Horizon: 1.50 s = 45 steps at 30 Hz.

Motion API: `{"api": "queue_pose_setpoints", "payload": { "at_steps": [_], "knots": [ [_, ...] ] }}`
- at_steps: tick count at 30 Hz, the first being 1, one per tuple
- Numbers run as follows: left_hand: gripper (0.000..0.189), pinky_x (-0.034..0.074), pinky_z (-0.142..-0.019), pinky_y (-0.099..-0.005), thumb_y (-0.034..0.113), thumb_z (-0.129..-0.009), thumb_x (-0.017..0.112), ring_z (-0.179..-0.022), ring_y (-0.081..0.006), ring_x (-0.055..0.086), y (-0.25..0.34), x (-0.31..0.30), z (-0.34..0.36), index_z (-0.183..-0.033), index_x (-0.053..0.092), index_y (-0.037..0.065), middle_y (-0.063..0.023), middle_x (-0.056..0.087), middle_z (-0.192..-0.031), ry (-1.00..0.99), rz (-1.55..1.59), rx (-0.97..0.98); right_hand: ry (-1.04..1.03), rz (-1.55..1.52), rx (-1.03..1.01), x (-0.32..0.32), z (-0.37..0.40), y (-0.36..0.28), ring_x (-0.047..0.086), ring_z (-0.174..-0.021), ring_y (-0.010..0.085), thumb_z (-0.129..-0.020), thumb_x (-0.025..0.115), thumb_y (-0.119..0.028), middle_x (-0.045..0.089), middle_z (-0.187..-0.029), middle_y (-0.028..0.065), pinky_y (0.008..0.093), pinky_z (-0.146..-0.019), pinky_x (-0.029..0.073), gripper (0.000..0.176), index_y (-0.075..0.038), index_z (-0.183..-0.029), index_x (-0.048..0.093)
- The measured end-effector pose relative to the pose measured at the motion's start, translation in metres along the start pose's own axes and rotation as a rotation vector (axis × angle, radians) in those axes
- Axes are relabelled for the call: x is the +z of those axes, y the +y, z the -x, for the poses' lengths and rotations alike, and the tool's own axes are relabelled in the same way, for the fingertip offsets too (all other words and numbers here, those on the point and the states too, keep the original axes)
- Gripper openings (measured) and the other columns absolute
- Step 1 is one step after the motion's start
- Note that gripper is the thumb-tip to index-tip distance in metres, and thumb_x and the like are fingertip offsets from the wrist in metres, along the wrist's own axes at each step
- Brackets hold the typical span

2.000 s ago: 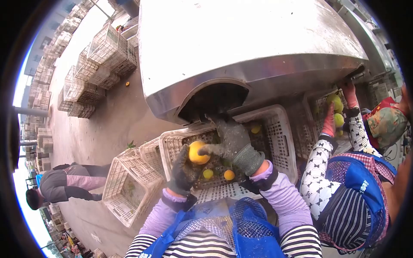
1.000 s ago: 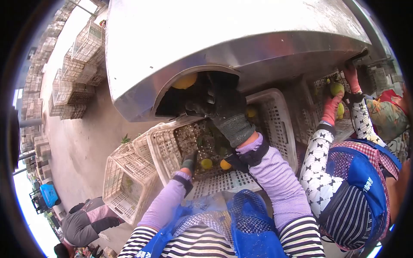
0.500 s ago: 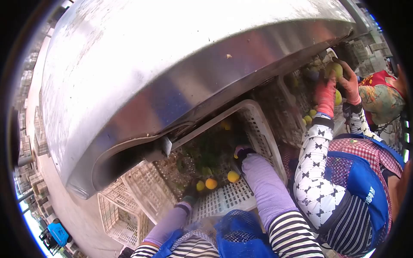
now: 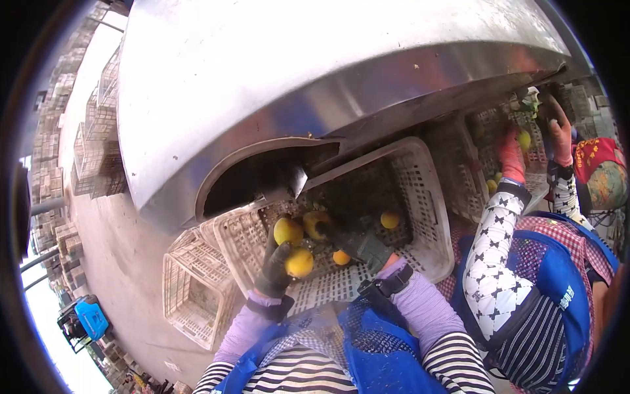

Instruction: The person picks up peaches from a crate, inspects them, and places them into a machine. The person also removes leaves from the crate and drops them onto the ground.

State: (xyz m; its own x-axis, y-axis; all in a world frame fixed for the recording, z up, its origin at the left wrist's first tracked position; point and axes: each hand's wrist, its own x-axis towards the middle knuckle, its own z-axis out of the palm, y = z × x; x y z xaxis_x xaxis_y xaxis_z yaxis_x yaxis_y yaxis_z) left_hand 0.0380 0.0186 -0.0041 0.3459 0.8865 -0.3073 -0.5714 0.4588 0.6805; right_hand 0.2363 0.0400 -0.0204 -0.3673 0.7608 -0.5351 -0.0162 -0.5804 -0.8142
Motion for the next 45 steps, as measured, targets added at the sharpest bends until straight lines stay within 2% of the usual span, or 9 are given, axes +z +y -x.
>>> {"api": "queue_pose_setpoints", "payload": {
  "at_steps": [1, 4, 16, 22, 26, 29, 38, 41, 45],
  "knots": [
    [0.073, 0.051, -0.102, -0.0397, 0.036, -0.088, 0.072, -0.122, -0.0285, 0.059, -0.001, -0.001, 0.004, -0.146, 0.04, 0.004, -0.0156, 0.055, -0.136, 0.039, 0.018, -0.017, 0.041, 0.016, -0.344, 0.011, 0.003, -0.003, 0.062, -0.113, 0.0254, -0.091, 0.074, -0.026, 0.062, -0.129, 0.0119, 0.0374, -0.096, 0.051, 0.06, -0.002, -0.14, 0.051],
    [0.073, 0.051, -0.102, -0.0411, 0.036, -0.088, 0.072, -0.122, -0.0289, 0.059, 0.003, 0.002, 0.017, -0.145, 0.04, 0.004, -0.0161, 0.054, -0.136, 0.105, 0.051, -0.025, 0.245, 0.517, -0.56, 0.024, 0.016, -0.004, 0.062, -0.118, 0.0309, -0.087, 0.077, -0.029, 0.06, -0.131, 0.0186, 0.0408, -0.101, 0.048, 0.067, -0.001, -0.141, 0.05],
    [0.068, 0.052, -0.096, -0.0359, 0.036, -0.091, 0.069, -0.115, -0.0226, 0.06, 0.037, 0.002, 0.036, -0.144, 0.044, 0.004, -0.0112, 0.059, -0.128, 0.149, 0.003, 0.079, 0.735, 1.133, -0.844, 0.046, -0.022, -0.075, 0.067, -0.086, 0.0341, -0.075, 0.084, -0.037, 0.067, -0.105, 0.014, 0.0444, -0.073, 0.055, 0.054, -0.008, -0.117, 0.067],
    [0.064, 0.051, -0.098, -0.0356, 0.041, -0.095, 0.063, -0.119, -0.0229, 0.059, 0.03, 0.003, 0.043, -0.143, 0.046, 0.003, -0.011, 0.059, -0.131, 0.204, -0.108, 0.137, 0.624, 1.339, -0.861, 0.025, -0.086, -0.069, 0.065, -0.092, 0.035, -0.081, 0.078, -0.036, 0.067, -0.101, 0.0167, 0.0475, -0.077, 0.052, 0.046, -0.005, -0.113, 0.065],
    [0.063, 0.052, -0.098, -0.0363, 0.05, -0.102, 0.051, -0.117, -0.0217, 0.061, 0.036, 0.014, 0.041, -0.143, 0.046, 0.002, -0.0122, 0.058, -0.134, 0.139, 0.094, 0.072, 0.596, 1.266, -0.799, 0.028, -0.075, -0.099, 0.066, -0.097, 0.0348, -0.081, 0.078, -0.035, 0.069, -0.102, 0.0184, 0.0473, -0.081, 0.052, 0.049, -0.003, -0.116, 0.063],
    [0.071, 0.056, -0.088, -0.0361, 0.058, -0.1, 0.05, -0.105, -0.0211, 0.064, 0.026, 0.0, 0.039, -0.145, 0.042, 0.004, -0.0136, 0.059, -0.13, 0.074, 0.172, 0.009, 0.397, 0.758, -0.533, 0.039, -0.004, -0.126, 0.066, -0.102, 0.0332, -0.08, 0.08, -0.035, 0.069, -0.101, 0.0182, 0.0465, -0.087, 0.052, 0.057, -0.006, -0.125, 0.062],
    [0.072, 0.052, -0.099, -0.0399, 0.058, -0.101, 0.046, -0.117, -0.0262, 0.061, 0.037, 0.02, 0.038, -0.146, 0.042, 0.003, -0.0146, 0.058, -0.134, -0.002, -0.003, -0.044, 0.212, 0.846, -0.907, 0.043, 0.033, -0.074, 0.068, -0.094, 0.036, -0.083, 0.079, -0.038, 0.068, -0.109, 0.0169, 0.0425, -0.086, 0.056, 0.066, -0.01, -0.138, 0.057],
    [0.069, 0.05, -0.101, -0.0394, 0.055, -0.103, 0.043, -0.119, -0.027, 0.06, 0.031, 0.022, 0.041, -0.146, 0.042, 0.002, -0.015, 0.058, -0.135, -0.022, 0.231, -0.063, 0.064, 0.103, -0.38, 0.044, 0.044, -0.078, 0.068, -0.1, 0.0318, -0.089, 0.076, -0.039, 0.068, -0.113, 0.018, 0.0379, -0.089, 0.054, 0.061, -0.006, -0.137, 0.058],
    [0.064, 0.05, -0.1, -0.0402, 0.051, -0.105, 0.043, -0.118, -0.028, 0.06, 0.039, 0.029, 0.036, -0.145, 0.044, 0.001, -0.0156, 0.058, -0.134, 0.045, -0.287, 0.113, 0.064, 0.083, -0.369, 0.042, 0.043, -0.07, 0.067, -0.105, 0.0313, -0.092, 0.073, -0.039, 0.067, -0.116, 0.0192, 0.0368, -0.093, 0.053, 0.059, -0.002, -0.135, 0.058]
  ]
}}
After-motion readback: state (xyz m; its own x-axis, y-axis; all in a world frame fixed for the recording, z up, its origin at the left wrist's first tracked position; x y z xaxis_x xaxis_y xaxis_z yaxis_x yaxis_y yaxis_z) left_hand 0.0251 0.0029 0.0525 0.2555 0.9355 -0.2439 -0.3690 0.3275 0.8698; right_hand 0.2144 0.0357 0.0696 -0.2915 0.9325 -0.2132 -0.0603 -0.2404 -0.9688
